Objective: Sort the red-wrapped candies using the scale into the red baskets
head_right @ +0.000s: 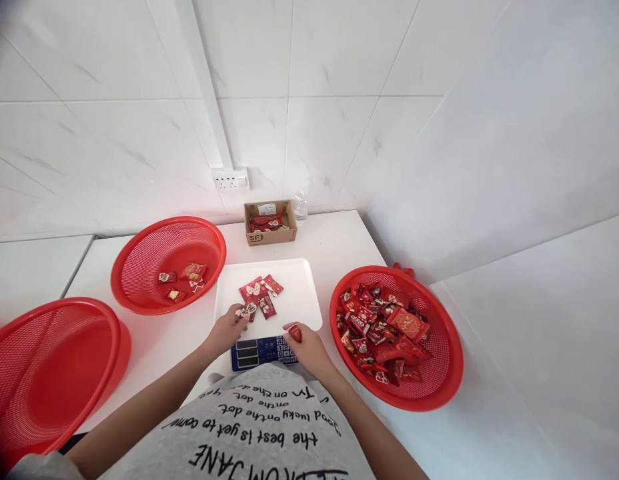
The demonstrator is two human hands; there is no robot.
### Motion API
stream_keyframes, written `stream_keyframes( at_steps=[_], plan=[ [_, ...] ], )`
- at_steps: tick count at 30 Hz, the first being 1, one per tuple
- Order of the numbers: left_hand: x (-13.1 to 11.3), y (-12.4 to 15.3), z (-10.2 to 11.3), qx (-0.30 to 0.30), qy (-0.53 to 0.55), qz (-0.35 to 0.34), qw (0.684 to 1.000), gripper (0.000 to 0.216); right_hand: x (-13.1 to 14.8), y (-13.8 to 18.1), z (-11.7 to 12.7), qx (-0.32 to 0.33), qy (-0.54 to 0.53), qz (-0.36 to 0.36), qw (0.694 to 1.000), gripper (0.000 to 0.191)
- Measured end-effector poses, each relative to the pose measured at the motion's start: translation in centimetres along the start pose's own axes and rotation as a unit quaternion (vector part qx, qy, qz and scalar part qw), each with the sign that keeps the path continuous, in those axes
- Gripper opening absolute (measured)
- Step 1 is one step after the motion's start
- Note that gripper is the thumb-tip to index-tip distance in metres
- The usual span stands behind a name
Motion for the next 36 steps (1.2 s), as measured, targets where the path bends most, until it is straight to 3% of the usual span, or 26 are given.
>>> stream_keyframes(
  at_steps=[2,5,8,11,15,21,36],
  plan=[
    [-0.1,0.1,0.3,-0.005,-0.07,-0.013,0.997,0.054,1.6,0.0,-0.4,-0.007,0.1,0.054,0.993,0.029],
    [-0.6,0.6,0.4,0.01,-0.15,-0.026,0.988,0.062,3.6,-0.5,-1.7,0.015,0.264,0.104,0.959,0.045],
    [-1.3,1.0,0.6,-0.005,-0.249,-0.067,0.966,0.056,4.9,-1.5,-3.0,0.027,0.371,0.141,0.918,0.052],
    [-2.1,1.1,0.6,-0.052,-0.34,-0.158,0.926,0.046,5.4,-2.5,-4.1,0.038,0.418,0.154,0.895,0.053],
    [-2.2,0.7,0.0,-0.076,-0.392,-0.23,0.887,0.039,5.2,-3.1,-4.6,0.05,0.443,0.145,0.883,0.052],
    [-1.7,-0.4,-1.6,-0.052,-0.387,-0.282,0.876,0.04,4.6,-3.0,-3.9,0.039,0.453,0.151,0.878,0.052],
    [-3.6,-0.4,-1.7,-0.067,-0.388,-0.287,0.873,0.034,4.1,-3.0,-3.2,0.021,0.429,0.122,0.895,0.052]
  ],
)
Point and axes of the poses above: each hand's wrist, its own y-axis away from the middle knuckle, its own z-axis out of the back of the hand, x = y × z, the point moved 5 cm from there along -y, towards the middle knuckle, and after that the axes turned 8 degrees about -z, right-handed, at the moved point
